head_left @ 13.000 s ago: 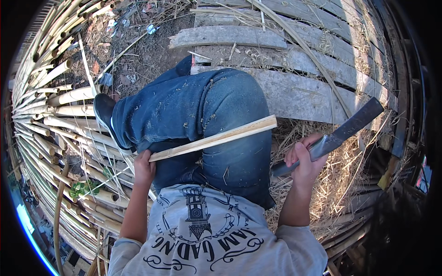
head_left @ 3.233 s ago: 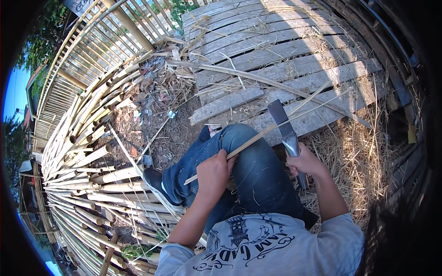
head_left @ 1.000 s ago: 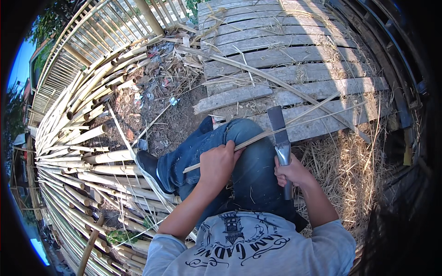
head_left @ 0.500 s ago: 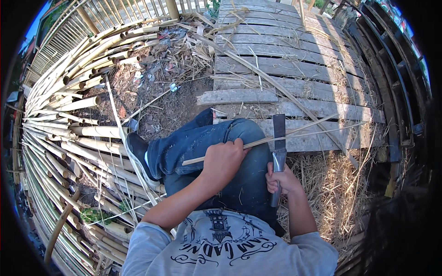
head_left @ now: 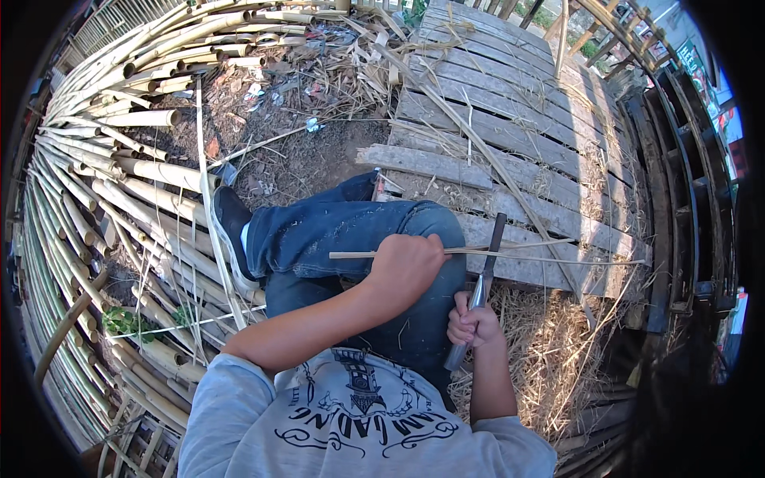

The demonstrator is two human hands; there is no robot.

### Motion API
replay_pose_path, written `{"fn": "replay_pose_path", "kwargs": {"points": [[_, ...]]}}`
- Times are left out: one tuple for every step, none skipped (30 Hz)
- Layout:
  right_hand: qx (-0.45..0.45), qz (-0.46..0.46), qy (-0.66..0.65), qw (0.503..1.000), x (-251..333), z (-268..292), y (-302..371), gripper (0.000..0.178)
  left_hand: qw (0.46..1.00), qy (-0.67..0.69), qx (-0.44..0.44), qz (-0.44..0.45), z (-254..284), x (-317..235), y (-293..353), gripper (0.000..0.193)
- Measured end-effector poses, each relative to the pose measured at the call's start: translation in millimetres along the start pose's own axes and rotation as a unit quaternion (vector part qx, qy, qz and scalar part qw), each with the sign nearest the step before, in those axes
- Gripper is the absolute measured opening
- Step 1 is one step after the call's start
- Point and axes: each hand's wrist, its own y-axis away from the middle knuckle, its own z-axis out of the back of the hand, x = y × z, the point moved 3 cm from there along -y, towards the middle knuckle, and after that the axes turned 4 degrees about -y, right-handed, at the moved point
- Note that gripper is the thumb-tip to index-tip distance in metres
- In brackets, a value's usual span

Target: The person splits and shaves strips of bamboo lengthwise using a cleaver.

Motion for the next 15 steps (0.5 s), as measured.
{"fn": "replay_pose_path", "kwargs": {"points": [[-0.034,0.021,-0.005,0.999,-3,-5,-1,0.015,1.000,-0.006,0.008,0.003,-1,-1,0,0.034],[-0.035,0.016,-0.001,0.999,-7,-16,-4,0.015,1.000,-0.012,0.015,0.005,-1,-2,0,0.034],[-0.142,0.051,0.134,0.979,-6,-25,-7,0.014,1.000,-0.011,0.013,0.010,-1,-2,0,0.034],[-0.245,0.084,0.268,0.928,-4,-32,-8,0.013,1.000,-0.016,0.016,0.010,-3,-1,0,0.034],[-0.248,0.083,0.271,0.926,-4,-36,-9,0.012,1.000,-0.021,0.020,0.011,-4,1,0,0.033],[-0.250,0.081,0.274,0.925,-3,-32,-6,0.012,1.000,-0.018,0.018,0.013,-4,0,0,0.033],[-0.174,0.045,0.203,0.963,-1,-25,-5,0.012,0.999,-0.029,0.017,-0.006,-2,-3,-1,0.032],[-0.096,0.009,0.128,0.987,-1,-20,-4,0.012,0.999,-0.041,0.016,-0.025,0,-5,-2,0.030],[-0.097,0.006,0.132,0.986,0,-14,-3,0.012,0.999,-0.038,0.013,-0.021,1,-7,-4,0.030],[-0.079,0.004,0.113,0.990,0,-10,-3,0.012,0.998,-0.035,0.032,-0.031,0,-8,-7,0.028],[-0.061,0.003,0.093,0.994,1,-7,-4,0.012,0.997,-0.031,0.050,-0.041,-1,-10,-9,0.026],[-0.063,0.002,0.096,0.993,1,-3,-3,0.012,0.998,-0.028,0.048,-0.040,0,-11,-10,0.026],[-0.034,-0.004,0.086,0.996,2,-2,-3,0.012,0.997,-0.035,0.059,-0.039,1,-11,-10,0.025],[-0.006,-0.009,0.075,0.997,2,-2,-3,0.012,0.996,-0.042,0.070,-0.039,1,-12,-10,0.024],[-0.008,-0.009,0.078,0.997,2,-1,-4,0.012,0.996,-0.040,0.068,-0.039,1,-11,-10,0.024]]}}
